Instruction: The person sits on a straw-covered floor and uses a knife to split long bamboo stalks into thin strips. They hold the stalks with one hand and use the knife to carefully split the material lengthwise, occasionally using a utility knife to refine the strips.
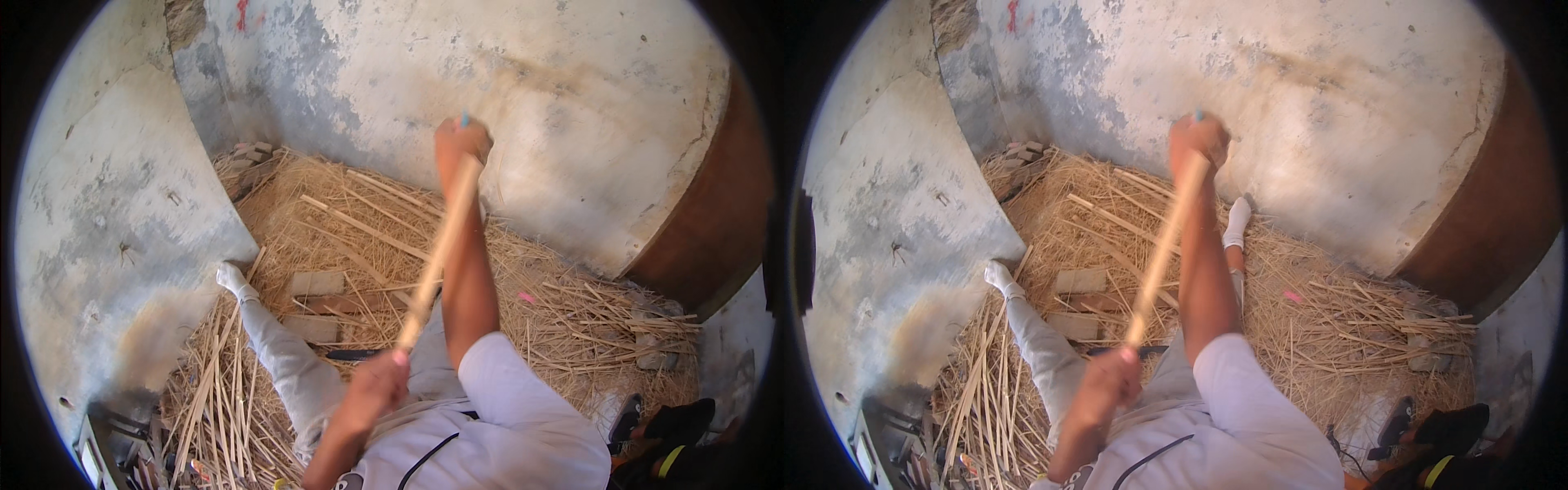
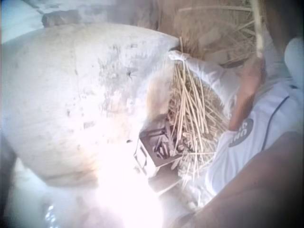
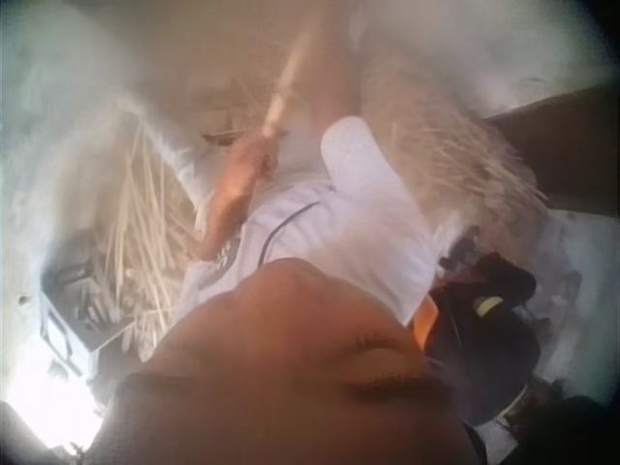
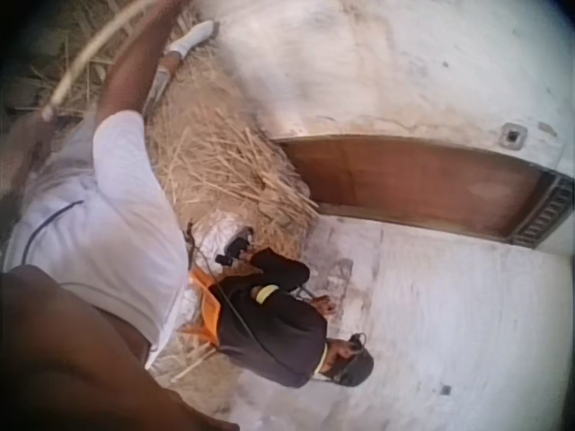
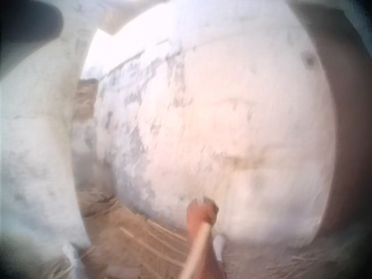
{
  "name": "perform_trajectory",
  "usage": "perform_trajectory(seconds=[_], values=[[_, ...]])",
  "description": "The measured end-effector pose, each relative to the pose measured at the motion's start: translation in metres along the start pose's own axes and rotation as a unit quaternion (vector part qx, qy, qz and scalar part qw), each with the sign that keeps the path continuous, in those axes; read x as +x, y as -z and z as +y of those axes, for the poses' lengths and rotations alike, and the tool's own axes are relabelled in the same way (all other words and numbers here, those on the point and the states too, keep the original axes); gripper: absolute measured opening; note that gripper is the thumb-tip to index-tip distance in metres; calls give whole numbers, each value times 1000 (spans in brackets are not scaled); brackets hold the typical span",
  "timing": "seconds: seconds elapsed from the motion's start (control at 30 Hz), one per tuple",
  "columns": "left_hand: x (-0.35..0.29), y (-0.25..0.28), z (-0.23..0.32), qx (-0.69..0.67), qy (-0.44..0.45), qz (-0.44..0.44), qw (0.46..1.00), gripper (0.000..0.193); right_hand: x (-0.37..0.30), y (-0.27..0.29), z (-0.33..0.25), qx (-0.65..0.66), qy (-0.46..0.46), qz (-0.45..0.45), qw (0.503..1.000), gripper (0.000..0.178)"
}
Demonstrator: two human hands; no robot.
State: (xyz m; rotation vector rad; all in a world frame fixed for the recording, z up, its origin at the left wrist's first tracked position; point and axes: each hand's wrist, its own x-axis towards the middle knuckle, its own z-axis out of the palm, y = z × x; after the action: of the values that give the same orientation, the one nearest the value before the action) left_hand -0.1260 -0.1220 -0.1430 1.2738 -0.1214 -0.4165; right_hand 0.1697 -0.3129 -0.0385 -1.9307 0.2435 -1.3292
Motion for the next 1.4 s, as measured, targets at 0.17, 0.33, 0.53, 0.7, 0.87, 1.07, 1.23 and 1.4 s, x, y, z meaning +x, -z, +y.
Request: perform_trajectory(seconds=[0.17, 0.33, 0.53, 0.7, 0.87, 1.07, 1.23, 1.4], values=[[0, 6, -7, 67, -13, 21, 997, 36, 50, 11, 24, 110, 23, -38, 993, 26], [20, 34, -30, 395, -183, 188, 880, 21, -90, 87, 30, -31, 146, -252, 956, 15], [25, 15, -29, 493, -115, 226, 832, 10, -196, 99, 20, -78, 241, -411, 876, 7], [31, 22, -36, 519, -84, 239, 816, 13, -199, 71, 39, -132, 248, -420, 863, 8], [21, 9, -49, 534, -36, 227, 813, 16, -128, 20, 81, -307, 181, -356, 864, 13], [5, -2, -31, 341, -105, 97, 929, 25, -15, 33, 117, -258, -22, -289, 922, 13], [19, 28, -33, 94, -31, 36, 994, 40, -127, 113, 54, 61, -11, -369, 927, 14], [7, 17, -5, -10, 46, -10, 999, 42, -190, 134, 34, 64, 232, -322, 916, 14]])
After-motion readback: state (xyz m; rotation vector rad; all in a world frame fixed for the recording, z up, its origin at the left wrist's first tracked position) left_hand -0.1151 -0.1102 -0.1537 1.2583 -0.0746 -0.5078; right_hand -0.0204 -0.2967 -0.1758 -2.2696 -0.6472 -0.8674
